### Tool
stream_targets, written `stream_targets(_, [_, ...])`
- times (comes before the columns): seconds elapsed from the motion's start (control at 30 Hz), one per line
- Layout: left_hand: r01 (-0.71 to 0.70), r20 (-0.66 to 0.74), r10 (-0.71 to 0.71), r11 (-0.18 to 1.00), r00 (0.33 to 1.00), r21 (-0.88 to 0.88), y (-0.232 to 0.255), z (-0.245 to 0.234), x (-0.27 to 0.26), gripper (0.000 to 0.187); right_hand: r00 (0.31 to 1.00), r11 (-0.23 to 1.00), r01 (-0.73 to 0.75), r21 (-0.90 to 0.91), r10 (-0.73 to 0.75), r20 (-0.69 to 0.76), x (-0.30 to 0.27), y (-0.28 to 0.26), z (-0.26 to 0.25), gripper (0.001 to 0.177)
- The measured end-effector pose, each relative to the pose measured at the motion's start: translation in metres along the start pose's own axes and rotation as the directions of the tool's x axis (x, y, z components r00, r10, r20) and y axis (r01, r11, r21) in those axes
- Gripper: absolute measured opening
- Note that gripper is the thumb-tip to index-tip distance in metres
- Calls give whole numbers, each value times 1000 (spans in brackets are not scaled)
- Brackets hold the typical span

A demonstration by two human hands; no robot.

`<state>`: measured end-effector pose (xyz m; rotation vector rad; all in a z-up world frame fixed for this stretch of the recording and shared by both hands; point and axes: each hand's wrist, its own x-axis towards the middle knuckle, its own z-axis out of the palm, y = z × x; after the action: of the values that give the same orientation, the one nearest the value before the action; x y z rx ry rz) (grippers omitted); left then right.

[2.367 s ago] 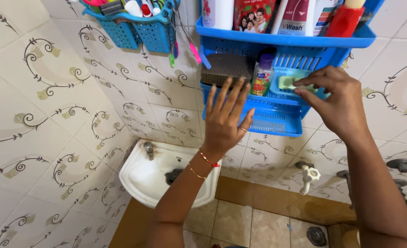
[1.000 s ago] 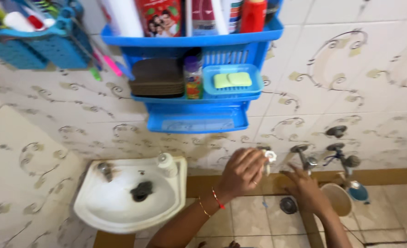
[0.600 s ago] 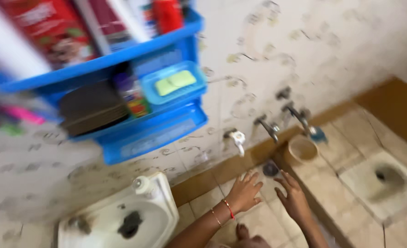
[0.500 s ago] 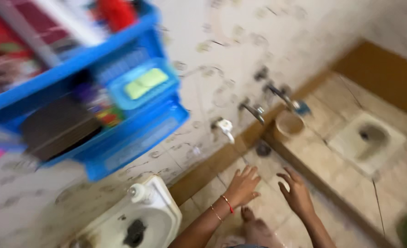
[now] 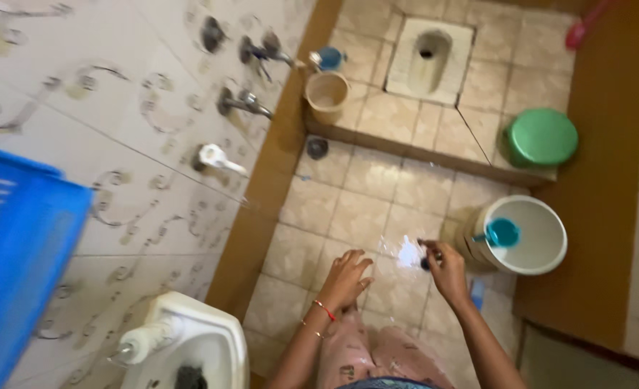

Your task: The person organizes various toiletry bottles on a bathroom shelf and سپس cleans a circular bathroom drain cover by scrubbing it with a handheld sponge and rinsing it under a tap.

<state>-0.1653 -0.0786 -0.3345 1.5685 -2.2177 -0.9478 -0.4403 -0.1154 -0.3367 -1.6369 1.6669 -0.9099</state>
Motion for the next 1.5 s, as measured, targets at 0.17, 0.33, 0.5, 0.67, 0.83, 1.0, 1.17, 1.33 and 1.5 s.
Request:
stream_targets(0.17, [-29, -237, 10, 996, 972, -79, 19, 40, 11, 24, 991, 987, 68, -143, -83, -105, -23, 64, -43, 17])
stream_targets(0.33, [226, -419, -367, 910, 831, -348, 49, 74, 22, 16, 975, 989, -100, -113, 75, -208, -30, 112, -96, 15])
stream_targets(0.5, [237, -414, -493, 814, 765, -530, 58, 128, 32, 22, 975, 985, -160, 56, 167, -148, -62, 180, -115, 20])
stream_targets(0.67, [260, -313, -542, 736, 780, -625, 24, 209, 57, 23, 956, 956, -276, 101, 284, -69, -96, 289, -85, 20])
stream_targets(0.83, [144, -305, -443, 732, 843, -665, -32, 299, 108, 19, 908, 891, -404, 206, 418, -24, -116, 419, 2, 21])
stream_targets(1.0, [93, -293, -331, 789, 897, -607, -84, 377, 177, 17, 928, 928, -373, -6, 373, -18, -115, 546, 116, 22])
stream_targets(1.17, [18, -223, -157, 853, 962, -522, -145, 441, 239, 14, 943, 928, -334, -167, 331, -48, -99, 681, 214, 26])
stream_targets(1.33, [-121, -176, 84, 970, 981, -211, -193, 498, 282, 13, 942, 900, -334, -282, 306, -137, -67, 798, 284, 71])
stream_targets(1.5, [-131, 3, 131, 991, 991, -3, -226, 564, 319, 24, 961, 906, -272, -324, 242, -131, -57, 849, 333, 101])
